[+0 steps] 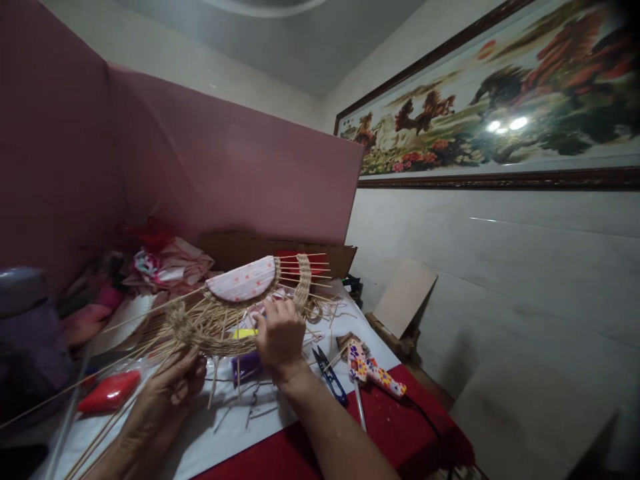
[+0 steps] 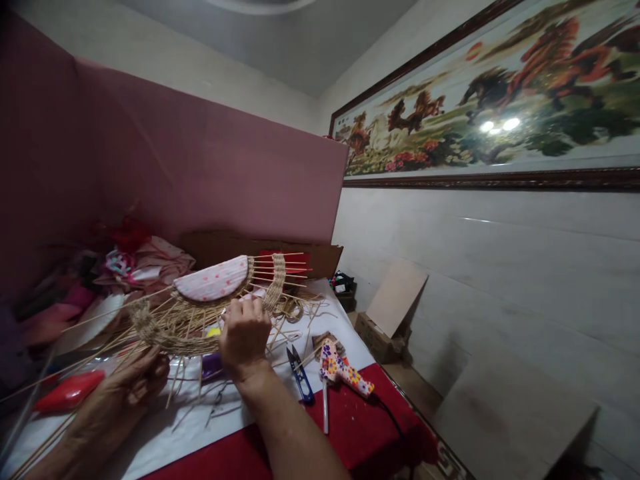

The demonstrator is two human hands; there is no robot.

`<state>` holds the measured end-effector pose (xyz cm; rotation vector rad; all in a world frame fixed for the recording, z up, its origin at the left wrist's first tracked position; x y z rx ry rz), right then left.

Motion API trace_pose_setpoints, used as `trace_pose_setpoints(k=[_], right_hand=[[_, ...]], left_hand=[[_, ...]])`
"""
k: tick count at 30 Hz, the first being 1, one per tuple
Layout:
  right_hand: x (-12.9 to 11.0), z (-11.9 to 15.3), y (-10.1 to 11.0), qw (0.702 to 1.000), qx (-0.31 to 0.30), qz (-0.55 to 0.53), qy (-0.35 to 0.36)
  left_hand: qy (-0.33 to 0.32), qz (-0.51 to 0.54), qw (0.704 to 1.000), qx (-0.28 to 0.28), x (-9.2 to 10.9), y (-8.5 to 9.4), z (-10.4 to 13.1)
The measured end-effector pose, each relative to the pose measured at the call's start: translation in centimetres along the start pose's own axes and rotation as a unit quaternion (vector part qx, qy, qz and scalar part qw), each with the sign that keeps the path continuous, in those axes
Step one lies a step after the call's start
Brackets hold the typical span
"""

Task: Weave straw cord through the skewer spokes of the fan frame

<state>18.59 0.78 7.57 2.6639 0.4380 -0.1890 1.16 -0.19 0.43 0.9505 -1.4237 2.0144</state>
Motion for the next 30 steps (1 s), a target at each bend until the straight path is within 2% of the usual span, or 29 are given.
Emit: trace_pose_setpoints(k=[5,15,20,25,30], right_hand=[[0.2,0.2,0.3,1.000,0.004,-0.012,-0.001],[0.9,0.7,0.5,1.000,-0.004,-0.030,0.003],[1.1,0.9,0.5,0.999,0.007,-0.034,0.003],[1.1,1.1,0.5,0.999,0.013,-0.034,0.013],[1.1,1.3,0.2,0.999,0.013,-0.023,0.022]], left_hand=[[-0.007,-0.010,0.999,-0.031,-0.1,-0.1,0.1],[-0.010,-0.005,0.999,-0.047,-0.4,-0.5,0.7],[-0.017,-0.014,0.999,-0.031,-0.8,-0.2,1.0],[-0.023,-0.008,1.000,0.014,-1.1,-0.1,1.0],[-0.045,-0.005,0.999,0.011,-1.2,-0.4,1.3]])
Point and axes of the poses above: each hand's wrist, its own z-axis away from the middle knuckle, its own y-axis out of the back of the hand, x = y × z, the point moved 4 cm from there along -z, towards the middle knuckle, and after that the axes turned 13 degrees about x, right-handed, at the moved point
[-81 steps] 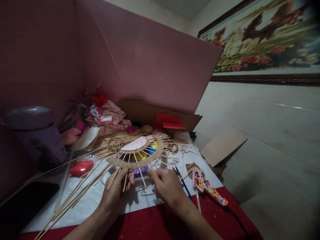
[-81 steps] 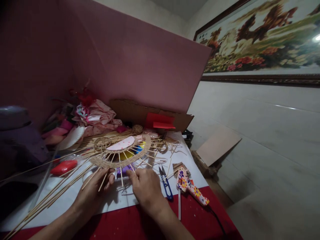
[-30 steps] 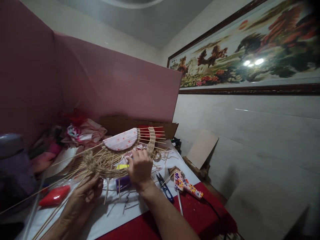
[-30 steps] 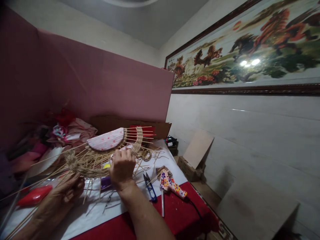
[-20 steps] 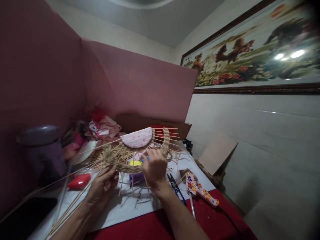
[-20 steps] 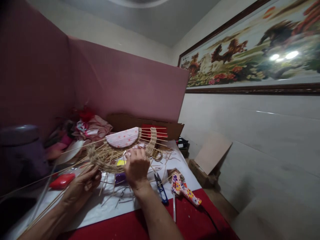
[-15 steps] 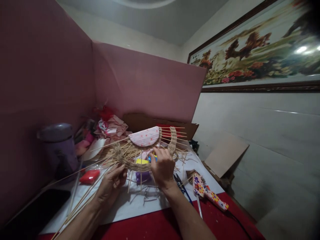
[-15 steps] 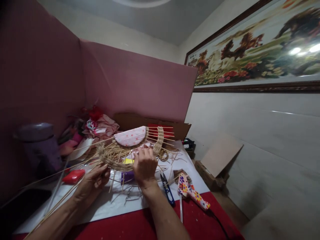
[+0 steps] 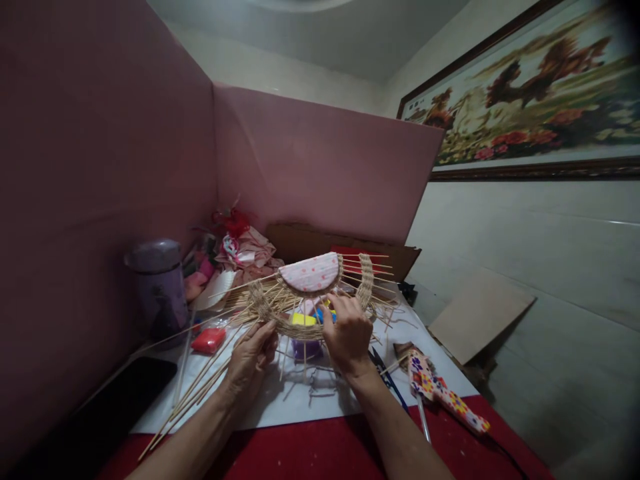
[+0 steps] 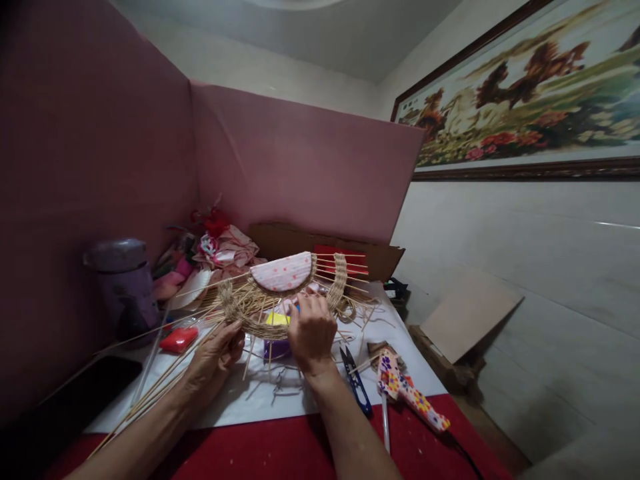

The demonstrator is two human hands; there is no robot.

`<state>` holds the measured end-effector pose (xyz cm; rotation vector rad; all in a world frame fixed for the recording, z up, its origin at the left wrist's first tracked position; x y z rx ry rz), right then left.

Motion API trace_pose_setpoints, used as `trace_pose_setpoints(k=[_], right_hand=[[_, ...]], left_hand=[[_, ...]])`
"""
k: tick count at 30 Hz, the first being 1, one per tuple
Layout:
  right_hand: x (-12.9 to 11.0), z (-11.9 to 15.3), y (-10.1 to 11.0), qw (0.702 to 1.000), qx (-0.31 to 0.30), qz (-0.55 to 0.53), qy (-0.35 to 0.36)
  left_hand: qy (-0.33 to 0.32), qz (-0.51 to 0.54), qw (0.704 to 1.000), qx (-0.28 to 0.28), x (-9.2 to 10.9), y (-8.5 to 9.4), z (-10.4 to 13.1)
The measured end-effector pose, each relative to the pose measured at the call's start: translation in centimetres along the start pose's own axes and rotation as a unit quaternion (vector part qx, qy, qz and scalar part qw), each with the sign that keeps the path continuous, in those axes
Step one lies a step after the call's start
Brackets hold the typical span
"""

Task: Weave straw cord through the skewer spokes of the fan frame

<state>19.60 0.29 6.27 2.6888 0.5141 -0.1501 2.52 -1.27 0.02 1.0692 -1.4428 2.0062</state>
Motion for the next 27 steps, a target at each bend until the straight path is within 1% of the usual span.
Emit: trace_pose_setpoints(k=[4,7,10,18,22,27], right_hand=[[0.03,-0.03,-0.04,1.000,0.005,-0.002,-0.002],[0.07,-0.09,-0.07,1.000,0.000,0.003,-0.008],[0.10,-0.10,-0.11,1.000,-0.011,0.003,-0.015],[0.25,-0.15,-0.22,1.000,-0.011,-0.009,-0.025],[0.31,-0.18,-0.28,1.000,-0.008,-0.008,-0.028],[0.49,-0.03,-0.55,0.999,-0.021,-0.002,-0.034]], left_hand=[[0.011,0.009,1.000,0.011,-0.16,0.18,0.22],[-0.002,0.007,1.000,-0.010,-0.17,0.04,0.23],[-0.012,0.013,1.000,-0.018,-0.13,-0.13,0.21],[-0.009,0.013,1.000,0.000,0.01,-0.21,0.58],[0.004,0.029,1.000,0.004,-0.20,0.05,0.38],[0.033,0.049,0.998,0.012,-0.53,0.16,0.17]])
Point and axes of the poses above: each hand's wrist, its own z-axis away from the middle knuckle, its own y-axis out of the back of the hand, x = y × z, the point moved 4 cm from there along -z, towards the middle knuckle, and after that the axes turned 13 degrees about x, right-handed, at the moved point
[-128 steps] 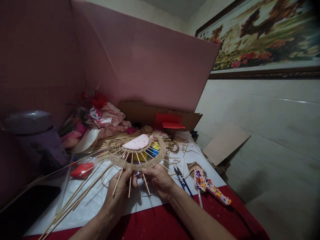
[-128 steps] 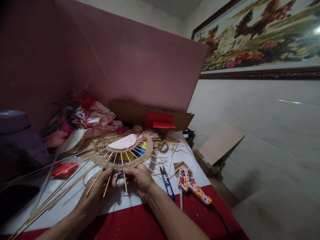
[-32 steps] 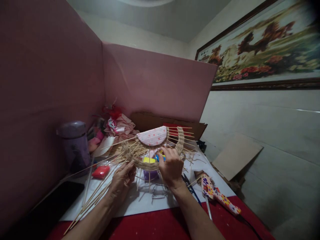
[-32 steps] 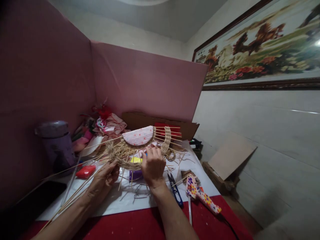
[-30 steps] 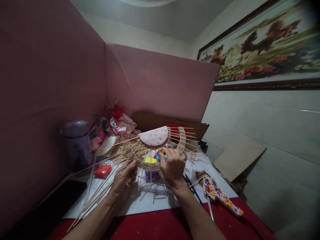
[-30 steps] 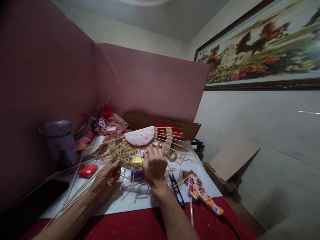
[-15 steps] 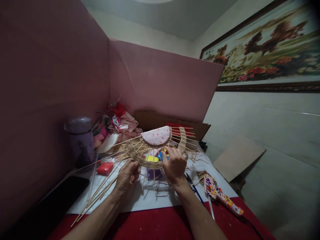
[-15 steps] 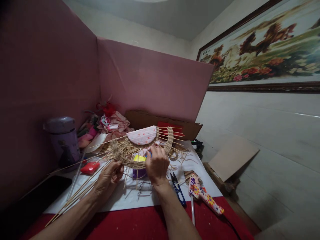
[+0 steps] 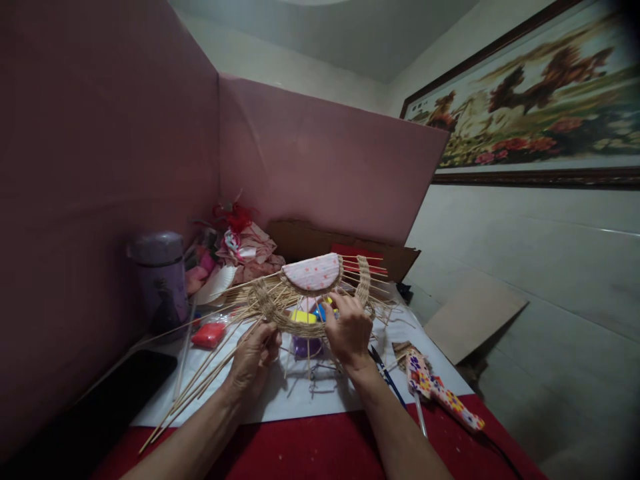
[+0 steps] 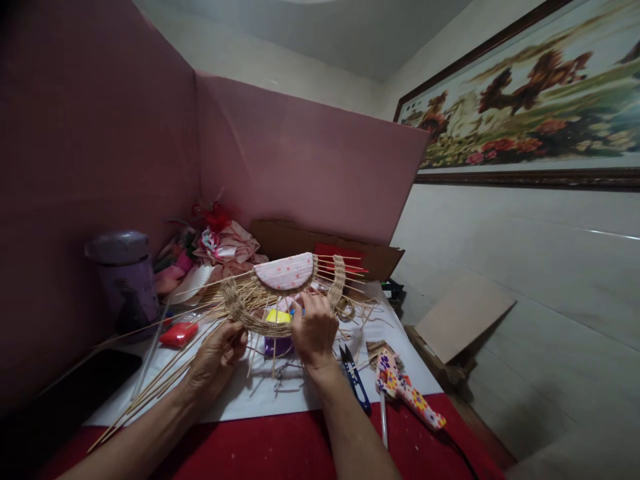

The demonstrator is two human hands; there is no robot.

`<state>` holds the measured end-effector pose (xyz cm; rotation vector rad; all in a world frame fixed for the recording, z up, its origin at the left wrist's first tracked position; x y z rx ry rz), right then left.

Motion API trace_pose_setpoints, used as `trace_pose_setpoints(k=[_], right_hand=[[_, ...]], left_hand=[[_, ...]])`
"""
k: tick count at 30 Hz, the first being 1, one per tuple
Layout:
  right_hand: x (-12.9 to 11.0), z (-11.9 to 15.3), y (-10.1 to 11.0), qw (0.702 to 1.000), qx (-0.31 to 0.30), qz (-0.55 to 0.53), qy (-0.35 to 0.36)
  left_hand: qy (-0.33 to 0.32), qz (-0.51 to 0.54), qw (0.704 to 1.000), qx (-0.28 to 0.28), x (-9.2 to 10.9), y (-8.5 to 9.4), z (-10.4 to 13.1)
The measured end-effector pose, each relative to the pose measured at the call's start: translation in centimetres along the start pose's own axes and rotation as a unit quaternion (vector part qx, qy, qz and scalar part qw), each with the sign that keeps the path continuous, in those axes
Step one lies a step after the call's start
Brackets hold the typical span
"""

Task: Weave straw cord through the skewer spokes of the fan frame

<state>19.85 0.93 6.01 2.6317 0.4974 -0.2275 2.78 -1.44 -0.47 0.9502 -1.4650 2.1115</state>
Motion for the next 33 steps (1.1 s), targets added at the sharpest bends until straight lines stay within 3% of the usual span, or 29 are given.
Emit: trace_pose_setpoints(k=[14,33], right_hand=[[0.7,1.1,-2.1,0.996,-0.084,0.011,-0.035],[1.0,1.8,-3.1,0.991,-0.119,0.034,-0.040]], left_hand=[[-0.006,-0.075,0.997,0.013,-0.3,-0.1,-0.1],[-0.008,-0.094,0.995,0.039,-0.3,0.1,-0.1]])
Point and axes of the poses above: each hand's wrist, its own z-axis away from the middle knuckle, its own y-axis out of the back of the hand, x = y × z, the point moved 4 cm from there along -z, towards the middle knuckle, and after that the axes turned 13 degrees about x, right-handed, at the moved point
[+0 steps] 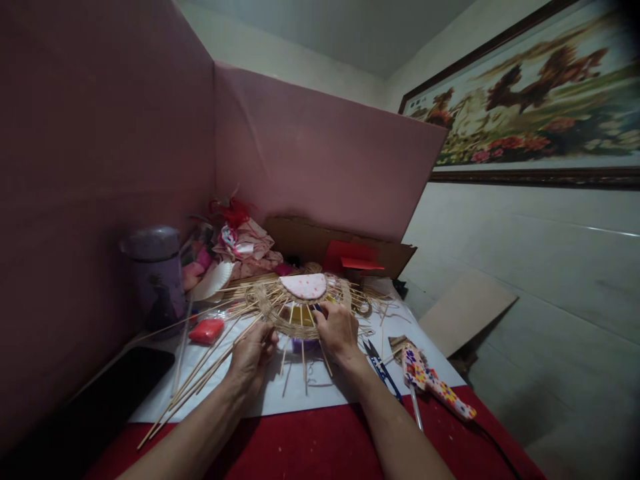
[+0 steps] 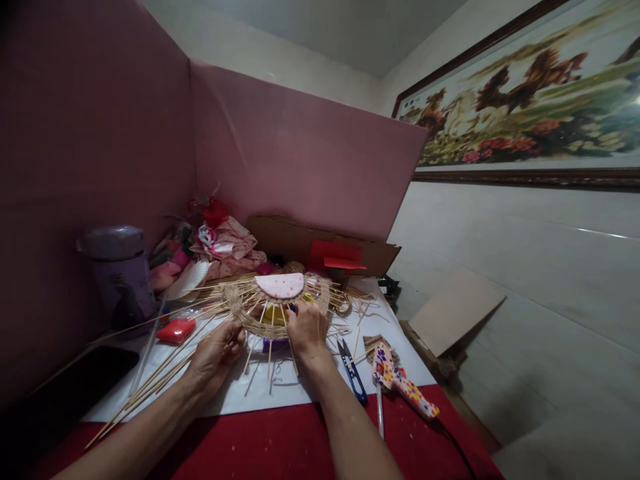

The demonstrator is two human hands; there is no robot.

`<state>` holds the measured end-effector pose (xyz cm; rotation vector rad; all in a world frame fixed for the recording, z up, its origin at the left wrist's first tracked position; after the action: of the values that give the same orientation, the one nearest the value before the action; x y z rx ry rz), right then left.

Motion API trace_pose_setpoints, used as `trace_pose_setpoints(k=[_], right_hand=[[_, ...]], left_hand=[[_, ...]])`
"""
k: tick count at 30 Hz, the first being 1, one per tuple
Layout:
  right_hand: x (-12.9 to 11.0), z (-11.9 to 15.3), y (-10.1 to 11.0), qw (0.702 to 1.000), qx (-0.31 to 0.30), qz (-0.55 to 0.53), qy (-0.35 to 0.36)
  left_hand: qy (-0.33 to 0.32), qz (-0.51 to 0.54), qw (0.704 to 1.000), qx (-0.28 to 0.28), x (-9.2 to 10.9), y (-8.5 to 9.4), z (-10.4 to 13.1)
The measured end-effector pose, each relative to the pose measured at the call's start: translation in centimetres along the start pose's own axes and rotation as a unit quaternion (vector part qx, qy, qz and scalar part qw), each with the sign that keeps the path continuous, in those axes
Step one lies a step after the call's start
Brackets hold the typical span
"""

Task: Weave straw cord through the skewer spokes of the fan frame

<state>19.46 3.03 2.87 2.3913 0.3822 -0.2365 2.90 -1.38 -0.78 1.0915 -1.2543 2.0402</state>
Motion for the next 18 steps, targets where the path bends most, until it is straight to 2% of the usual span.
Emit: trace_pose_setpoints(k=[4,7,10,14,18], right_hand=[[-0.2,0.1,0.0,1.000,-0.009,0.005,0.013],[-0.9,0.1,0.7,0.999,0.019,-0.001,0.028],[-2.4,0.4,1.7,0.993,0.039,-0.077,0.080],[-4.4,1.2,2.3,0.968,-0.009,-0.197,0.155],[-5.2,2.0,2.1,0.954,-0.051,-0.232,0.181]], left_hand=[[0.004,-0.010,1.000,-0.007,0.1,0.0,0.0],[0.012,-0.016,1.000,-0.007,-0.1,0.1,-0.2],[0.025,-0.022,0.999,-0.004,-0.2,0.2,-0.3],[0.042,-0.023,0.999,-0.007,-0.2,0.2,-0.3],[0.057,-0.025,0.998,-0.003,0.0,0.1,-0.2]])
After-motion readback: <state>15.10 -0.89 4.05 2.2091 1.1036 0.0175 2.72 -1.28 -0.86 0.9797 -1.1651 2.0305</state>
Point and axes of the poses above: each hand's wrist, its own z-axis away from the middle knuckle, its own y-axis out of the back of the hand, x = y × z, the point moved 4 cm from there along -z, towards the middle knuckle, and after that the axes turned 13 degrees about x, right-handed, at the moved point
